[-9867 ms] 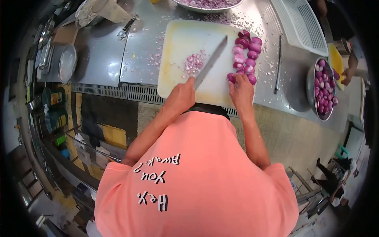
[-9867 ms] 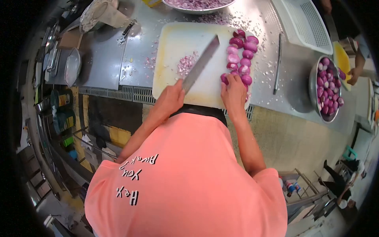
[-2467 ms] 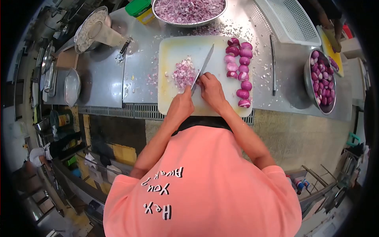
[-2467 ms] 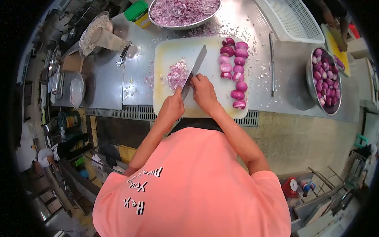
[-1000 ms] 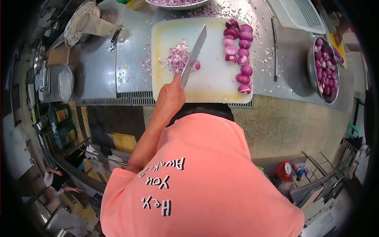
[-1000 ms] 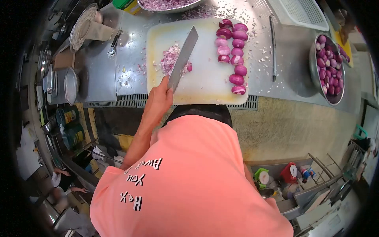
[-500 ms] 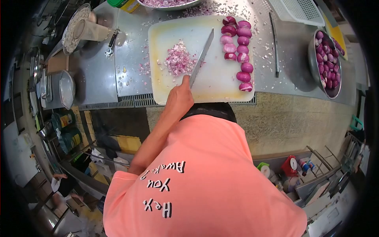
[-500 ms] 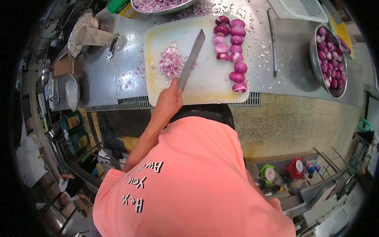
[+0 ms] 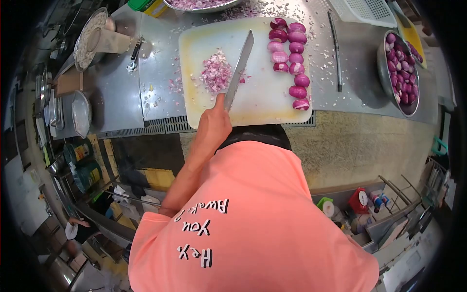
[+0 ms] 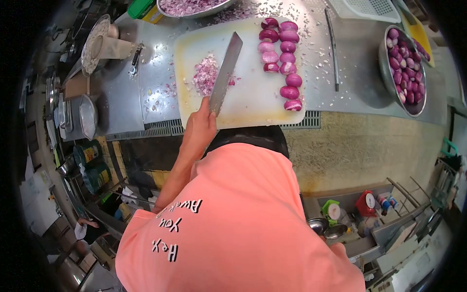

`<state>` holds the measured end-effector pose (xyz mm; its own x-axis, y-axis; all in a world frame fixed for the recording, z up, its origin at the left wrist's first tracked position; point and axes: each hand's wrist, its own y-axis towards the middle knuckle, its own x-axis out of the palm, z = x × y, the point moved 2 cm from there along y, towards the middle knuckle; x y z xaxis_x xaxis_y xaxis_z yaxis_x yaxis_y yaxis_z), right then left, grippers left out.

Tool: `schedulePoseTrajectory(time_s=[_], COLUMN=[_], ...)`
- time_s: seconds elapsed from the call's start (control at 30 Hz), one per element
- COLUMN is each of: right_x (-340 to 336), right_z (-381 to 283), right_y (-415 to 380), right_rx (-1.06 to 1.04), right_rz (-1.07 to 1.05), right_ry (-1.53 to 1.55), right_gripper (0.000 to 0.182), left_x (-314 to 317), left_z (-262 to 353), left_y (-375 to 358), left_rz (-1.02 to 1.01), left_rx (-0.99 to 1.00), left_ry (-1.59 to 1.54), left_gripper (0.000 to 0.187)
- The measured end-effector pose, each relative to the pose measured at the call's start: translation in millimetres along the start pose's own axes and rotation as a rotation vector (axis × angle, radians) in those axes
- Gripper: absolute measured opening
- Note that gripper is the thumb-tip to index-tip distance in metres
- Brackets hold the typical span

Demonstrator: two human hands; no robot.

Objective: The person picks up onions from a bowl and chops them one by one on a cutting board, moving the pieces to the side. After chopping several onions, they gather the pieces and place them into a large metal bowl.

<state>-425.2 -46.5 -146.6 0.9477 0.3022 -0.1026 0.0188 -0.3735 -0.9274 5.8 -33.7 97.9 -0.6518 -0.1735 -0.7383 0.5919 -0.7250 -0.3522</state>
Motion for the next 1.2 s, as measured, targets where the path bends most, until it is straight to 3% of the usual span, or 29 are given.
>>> schedulePoseTrajectory(time_s=[0.63, 0.7, 0.9, 0.97, 1.13, 1.2], right_x=[-4, -6, -6, -6, 44, 74], right_z=[11, 10, -9, -31, -179, -236], right_y=[-10, -11, -17, -24, -99, -120], right_rx=[-0.003, -0.016, -0.100, -0.211, -0.890, -1.006], right_rz=[0.027, 0.036, 0.069, 0.113, 0.293, 0.300], right_ry=[0.013, 0.014, -0.015, -0.064, -0.370, -0.425], right_gripper=[0.038, 0.038, 0.037, 0.037, 0.030, 0.026], left_x=[14, 5, 16, 3, -8, 4], left_z=[-5, -1, -12, -7, -27, -62], left_y=[6, 4, 13, 8, -25, -28], left_rz=[-0.033, 0.008, 0.055, 0.023, -0.141, -0.173], left_rx=[-0.025, 0.065, 0.056, 0.058, 0.054, 0.153], left_ry=[-0.020, -0.059, -0.049, -0.075, -0.127, -0.195], left_gripper=[0.036, 0.030, 0.024, 0.024, 0.025, 0.038])
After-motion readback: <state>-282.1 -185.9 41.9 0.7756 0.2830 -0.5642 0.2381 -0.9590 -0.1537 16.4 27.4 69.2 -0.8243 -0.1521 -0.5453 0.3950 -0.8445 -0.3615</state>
